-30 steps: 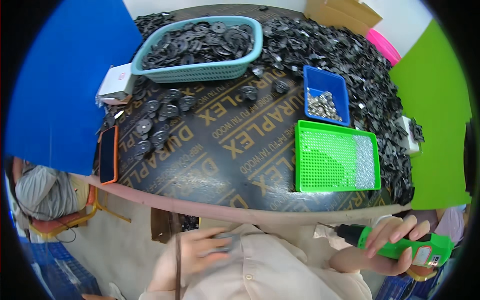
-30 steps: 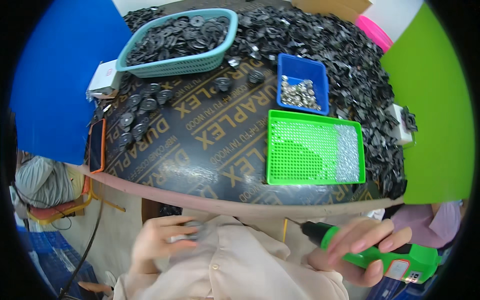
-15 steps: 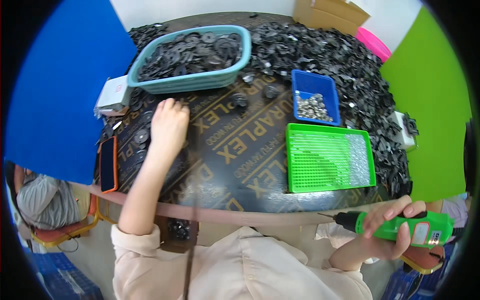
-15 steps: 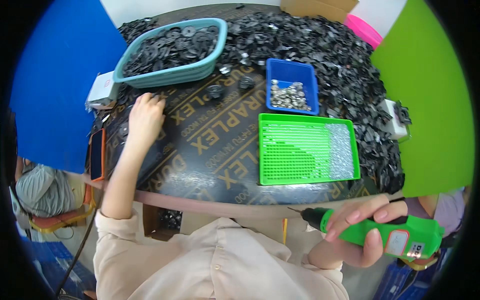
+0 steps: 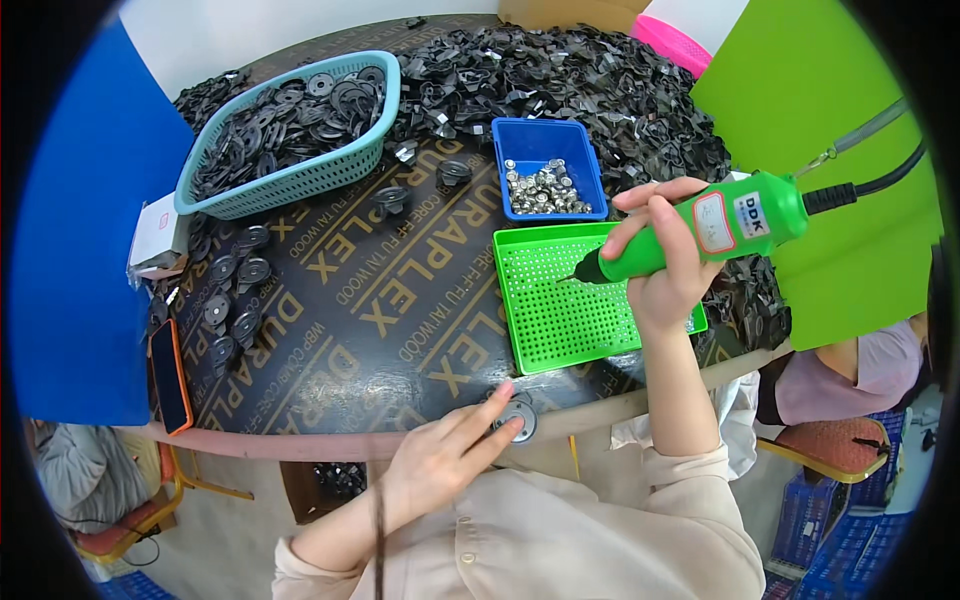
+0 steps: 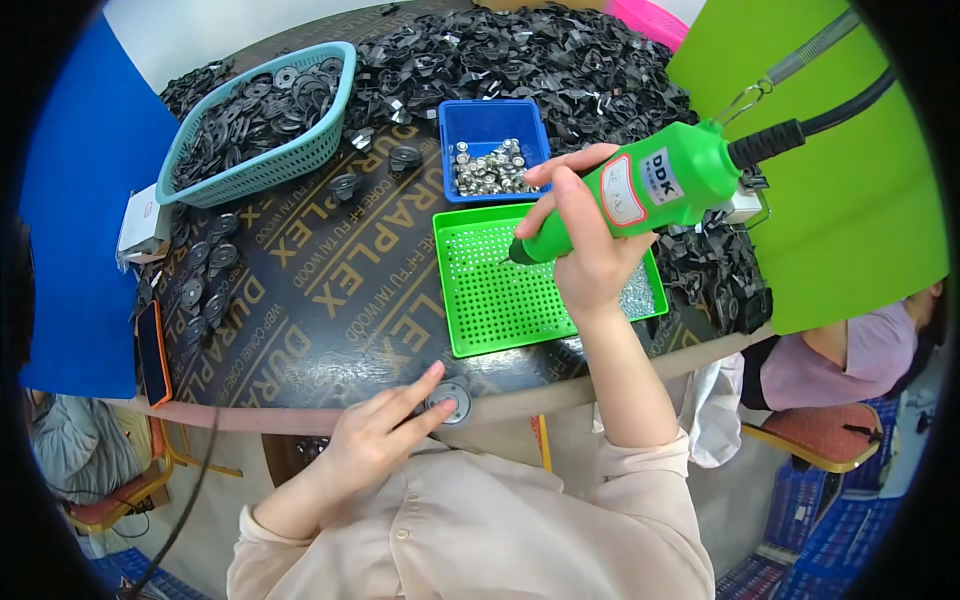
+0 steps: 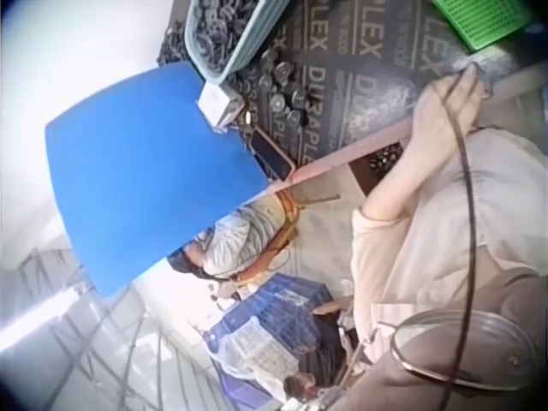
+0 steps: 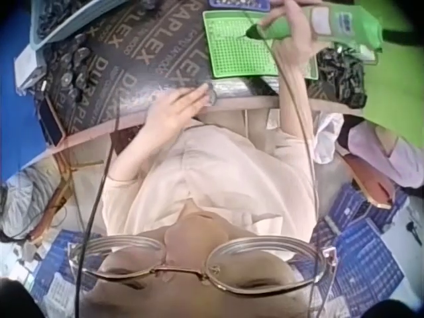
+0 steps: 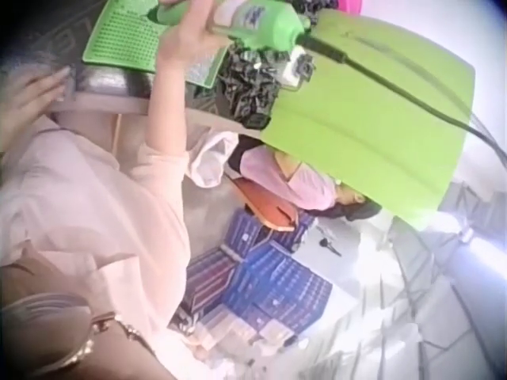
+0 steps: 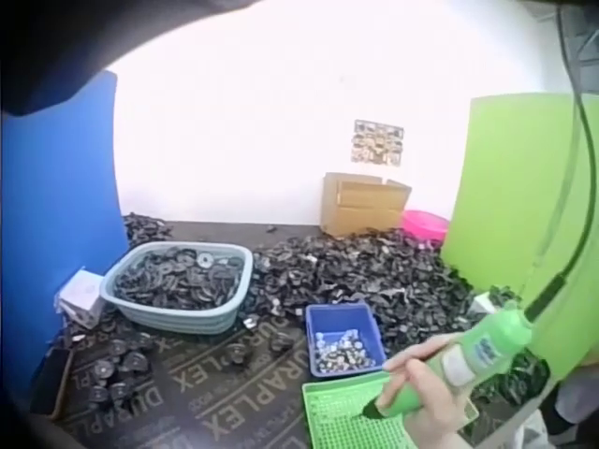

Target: Using an electric screwdriver to attach small metal parts to plastic components on a factory workbench.

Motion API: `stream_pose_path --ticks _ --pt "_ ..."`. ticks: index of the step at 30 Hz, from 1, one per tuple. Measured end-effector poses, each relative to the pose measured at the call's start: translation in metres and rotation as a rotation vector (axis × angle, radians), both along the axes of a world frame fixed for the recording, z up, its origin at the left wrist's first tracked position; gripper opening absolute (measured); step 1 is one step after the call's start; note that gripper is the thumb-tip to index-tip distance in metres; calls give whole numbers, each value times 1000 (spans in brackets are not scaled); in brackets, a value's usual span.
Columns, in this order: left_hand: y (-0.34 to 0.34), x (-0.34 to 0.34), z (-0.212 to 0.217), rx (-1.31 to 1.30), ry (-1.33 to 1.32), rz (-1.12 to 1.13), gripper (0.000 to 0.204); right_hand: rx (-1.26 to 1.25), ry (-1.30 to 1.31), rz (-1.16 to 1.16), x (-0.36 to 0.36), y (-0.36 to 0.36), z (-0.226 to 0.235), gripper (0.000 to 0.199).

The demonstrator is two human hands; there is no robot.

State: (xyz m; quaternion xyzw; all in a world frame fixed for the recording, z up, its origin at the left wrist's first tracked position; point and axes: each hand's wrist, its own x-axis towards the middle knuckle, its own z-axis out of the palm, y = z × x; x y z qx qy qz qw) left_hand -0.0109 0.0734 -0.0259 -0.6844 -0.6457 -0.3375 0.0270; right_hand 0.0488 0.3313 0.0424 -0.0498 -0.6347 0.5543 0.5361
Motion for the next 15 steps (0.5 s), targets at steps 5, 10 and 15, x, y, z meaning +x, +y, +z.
stream_pose_path --ticks 5,10,15 --pt "0 12 -12 -3 -166 103 42 4 18 4 -3 0 -1 14" --pt "1 16 -20 69 -208 140 41 -3 36 22 -4 -3 -2 11" --pt "2 22 -20 64 -248 143 41 42 -35 -6 -3 -2 -3 18"
